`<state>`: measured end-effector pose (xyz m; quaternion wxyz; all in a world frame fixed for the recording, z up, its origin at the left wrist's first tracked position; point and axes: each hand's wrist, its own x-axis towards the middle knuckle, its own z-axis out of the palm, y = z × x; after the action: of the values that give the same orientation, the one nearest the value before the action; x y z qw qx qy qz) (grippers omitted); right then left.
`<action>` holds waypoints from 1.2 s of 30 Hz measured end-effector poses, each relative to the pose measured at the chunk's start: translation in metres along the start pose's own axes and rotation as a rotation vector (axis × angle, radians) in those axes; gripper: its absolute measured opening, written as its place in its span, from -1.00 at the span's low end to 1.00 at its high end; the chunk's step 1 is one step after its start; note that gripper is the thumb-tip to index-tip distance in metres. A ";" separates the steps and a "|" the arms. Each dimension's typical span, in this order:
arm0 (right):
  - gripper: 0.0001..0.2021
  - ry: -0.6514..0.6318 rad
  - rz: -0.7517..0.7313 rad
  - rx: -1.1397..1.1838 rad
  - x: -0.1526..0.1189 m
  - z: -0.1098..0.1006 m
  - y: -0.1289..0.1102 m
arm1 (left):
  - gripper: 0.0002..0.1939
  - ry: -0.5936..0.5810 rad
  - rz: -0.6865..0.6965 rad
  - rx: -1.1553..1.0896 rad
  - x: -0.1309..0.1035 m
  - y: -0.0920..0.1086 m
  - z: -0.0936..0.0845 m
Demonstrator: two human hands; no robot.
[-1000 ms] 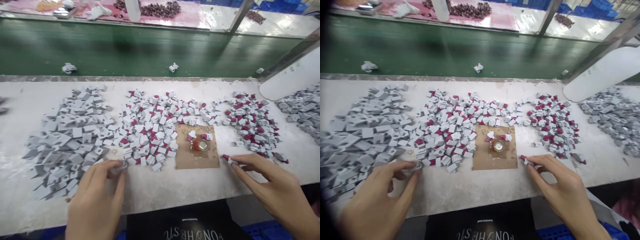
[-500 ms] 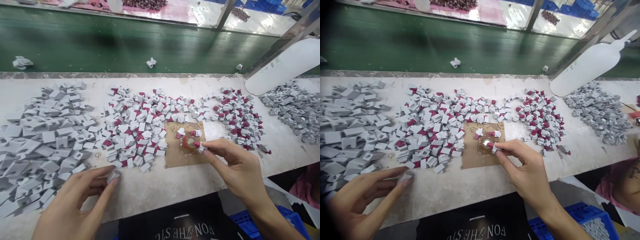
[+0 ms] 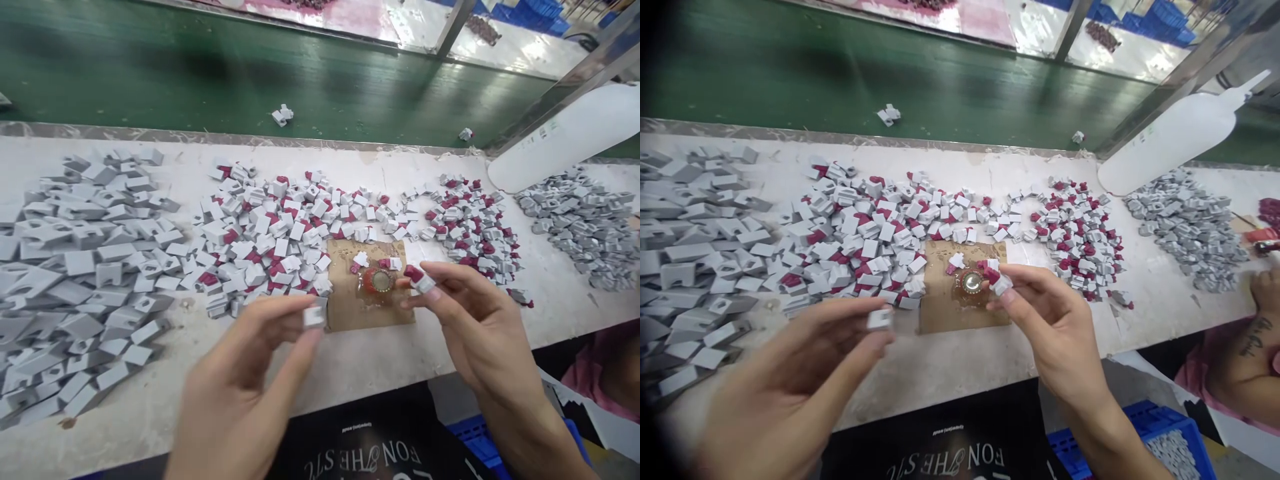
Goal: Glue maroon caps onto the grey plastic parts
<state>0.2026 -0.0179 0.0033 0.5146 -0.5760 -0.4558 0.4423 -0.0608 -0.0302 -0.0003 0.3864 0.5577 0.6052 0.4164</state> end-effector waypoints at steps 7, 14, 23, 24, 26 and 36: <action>-0.86 -0.119 0.082 0.225 0.000 0.010 -0.002 | -0.93 -0.289 -0.164 -0.691 0.033 0.032 0.060; -0.88 -0.086 0.063 0.200 -0.001 0.011 0.005 | -0.92 -0.331 -0.192 -0.789 0.034 0.024 0.069; -0.85 -0.166 0.006 -0.004 0.004 -0.001 -0.002 | -0.90 -0.382 -0.099 -0.600 0.035 0.018 0.062; -0.85 -0.178 0.002 -0.007 0.004 0.000 -0.004 | -0.88 -0.376 -0.073 -0.561 0.035 0.019 0.059; -0.85 -0.195 -0.008 0.004 0.003 0.002 -0.008 | -0.84 -0.356 -0.033 -0.503 0.035 0.021 0.053; -0.83 -0.324 -0.071 -0.062 0.088 0.013 -0.039 | -0.53 -0.219 -0.199 -0.415 0.027 0.011 0.026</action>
<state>0.2042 0.0725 0.0372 0.4315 -0.4962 -0.5663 0.4968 -0.0343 -0.0010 0.0009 0.5949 0.4461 0.5131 0.4288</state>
